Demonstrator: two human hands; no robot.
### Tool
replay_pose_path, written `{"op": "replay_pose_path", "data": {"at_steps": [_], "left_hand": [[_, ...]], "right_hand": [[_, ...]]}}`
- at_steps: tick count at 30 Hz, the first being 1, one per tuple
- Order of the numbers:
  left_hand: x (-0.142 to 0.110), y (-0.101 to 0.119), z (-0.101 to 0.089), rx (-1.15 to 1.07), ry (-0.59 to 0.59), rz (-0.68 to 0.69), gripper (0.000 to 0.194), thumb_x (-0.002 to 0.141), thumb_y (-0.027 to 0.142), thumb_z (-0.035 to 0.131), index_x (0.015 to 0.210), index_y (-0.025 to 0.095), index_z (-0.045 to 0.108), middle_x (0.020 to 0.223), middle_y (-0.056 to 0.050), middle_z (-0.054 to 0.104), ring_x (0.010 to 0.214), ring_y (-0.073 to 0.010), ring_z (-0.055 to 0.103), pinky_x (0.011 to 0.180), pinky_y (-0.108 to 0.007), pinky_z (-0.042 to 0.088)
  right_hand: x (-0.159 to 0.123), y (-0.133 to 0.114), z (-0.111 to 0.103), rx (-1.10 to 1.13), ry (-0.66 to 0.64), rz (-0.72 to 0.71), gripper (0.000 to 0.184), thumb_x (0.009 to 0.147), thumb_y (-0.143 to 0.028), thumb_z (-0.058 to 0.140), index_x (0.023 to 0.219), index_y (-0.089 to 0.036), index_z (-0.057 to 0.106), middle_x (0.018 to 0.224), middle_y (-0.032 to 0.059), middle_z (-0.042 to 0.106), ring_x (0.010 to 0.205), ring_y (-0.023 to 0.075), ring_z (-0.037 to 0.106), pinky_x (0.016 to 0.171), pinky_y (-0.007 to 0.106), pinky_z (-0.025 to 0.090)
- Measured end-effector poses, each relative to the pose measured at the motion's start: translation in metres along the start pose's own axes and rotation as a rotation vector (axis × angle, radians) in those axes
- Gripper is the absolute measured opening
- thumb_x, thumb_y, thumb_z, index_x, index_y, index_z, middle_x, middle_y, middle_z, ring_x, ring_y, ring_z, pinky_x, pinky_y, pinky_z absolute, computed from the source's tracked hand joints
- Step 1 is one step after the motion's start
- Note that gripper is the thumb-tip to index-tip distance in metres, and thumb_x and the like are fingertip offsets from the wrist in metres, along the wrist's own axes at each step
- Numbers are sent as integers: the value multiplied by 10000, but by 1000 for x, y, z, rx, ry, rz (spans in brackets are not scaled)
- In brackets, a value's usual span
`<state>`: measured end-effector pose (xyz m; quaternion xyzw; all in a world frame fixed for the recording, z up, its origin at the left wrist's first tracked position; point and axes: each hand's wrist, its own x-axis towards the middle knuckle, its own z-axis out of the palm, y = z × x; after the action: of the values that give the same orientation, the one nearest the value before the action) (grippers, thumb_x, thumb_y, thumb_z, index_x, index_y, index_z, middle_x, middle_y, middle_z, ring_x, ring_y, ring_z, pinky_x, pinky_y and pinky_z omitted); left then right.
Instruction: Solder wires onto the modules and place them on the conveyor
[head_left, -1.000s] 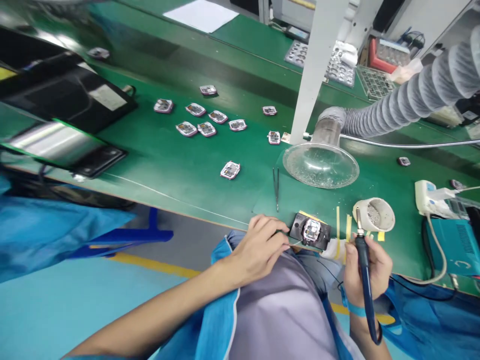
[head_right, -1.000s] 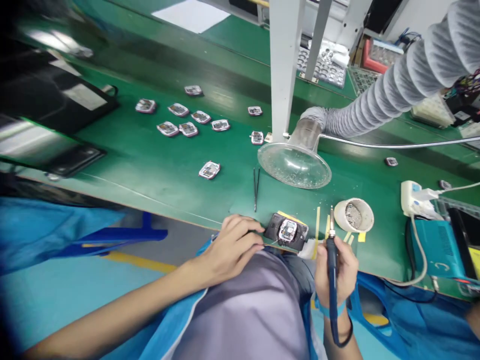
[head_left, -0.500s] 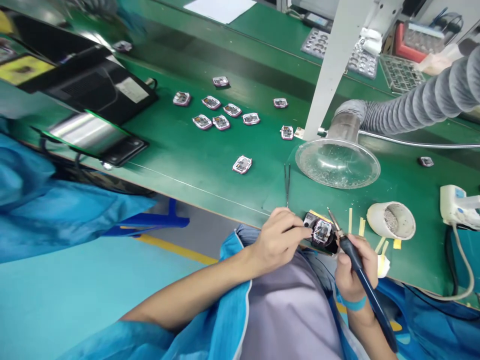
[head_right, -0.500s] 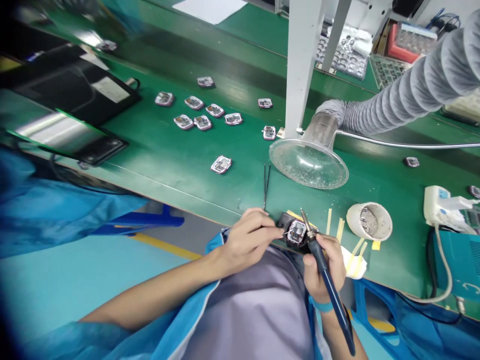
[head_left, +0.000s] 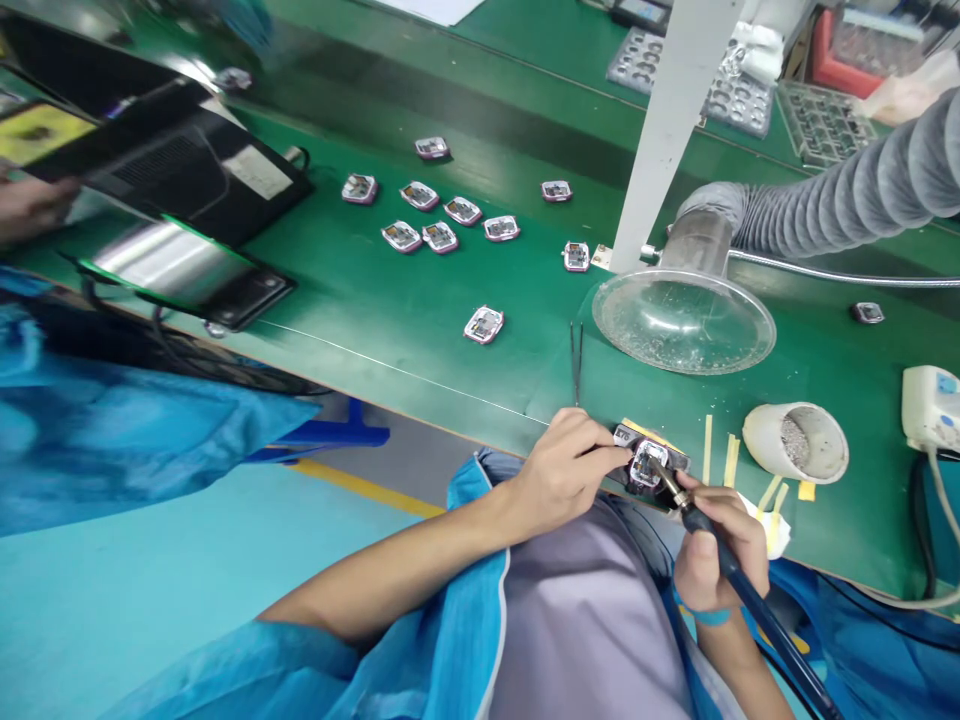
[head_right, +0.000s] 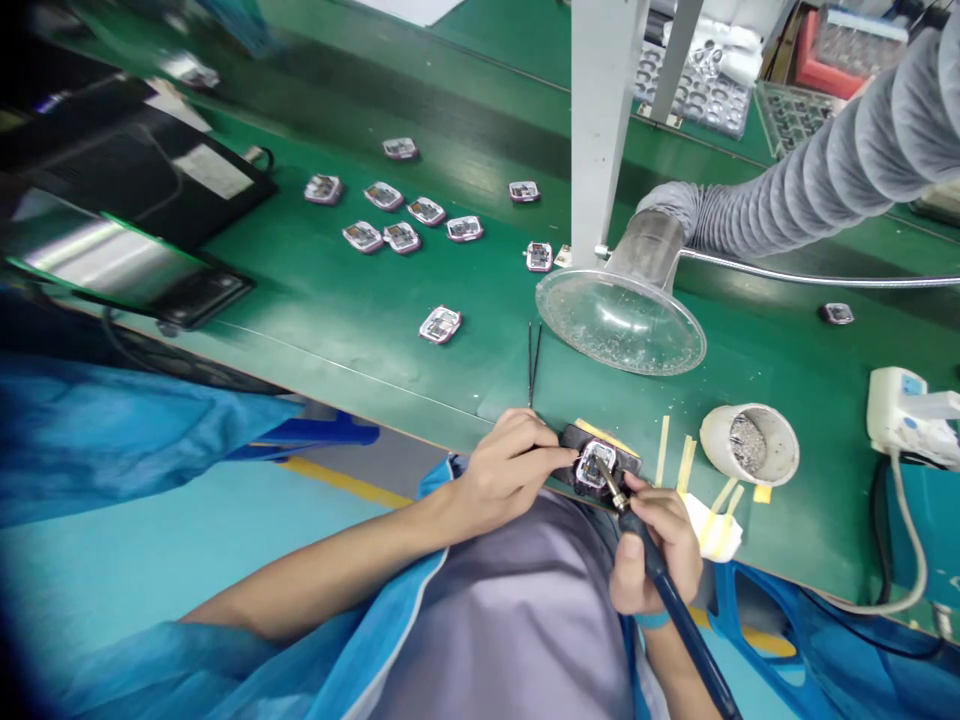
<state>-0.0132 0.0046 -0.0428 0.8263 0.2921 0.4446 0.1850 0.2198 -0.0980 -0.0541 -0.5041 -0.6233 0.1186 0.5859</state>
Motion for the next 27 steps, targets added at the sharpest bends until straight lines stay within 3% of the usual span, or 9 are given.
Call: {"op": "replay_pose_path", "data": {"at_steps": [9,22,27], "left_hand": [[4,0,3,23,30,23,237,1155,57,589,1173,198,779,982,-48,785,871,-195,645,866,-376,544],[8,2,-1,43,-15,7,260,1163,59,567,1126,192,788,968,-44,778,862,-199,643,868,-363,517],[9,5,-1,62,-18,0,249,1160,72,594,1096,203,796,951,-35,771,858,-194,644,875,-366,514]], "right_hand": [[1,2,-2,0,-19,-21,216,1129,-307,712,1302,-181,737,1044,86,741,1023,327,839,843,562,774],[-2,6,-2,-4,-13,-58,206,1102,-249,723,1283,-153,740,1064,90,751,1022,316,835,874,565,770],[0,7,-7,5,-35,-34,226,1137,-323,707,1306,-175,732,1063,89,748,1026,326,838,834,544,762]]}}
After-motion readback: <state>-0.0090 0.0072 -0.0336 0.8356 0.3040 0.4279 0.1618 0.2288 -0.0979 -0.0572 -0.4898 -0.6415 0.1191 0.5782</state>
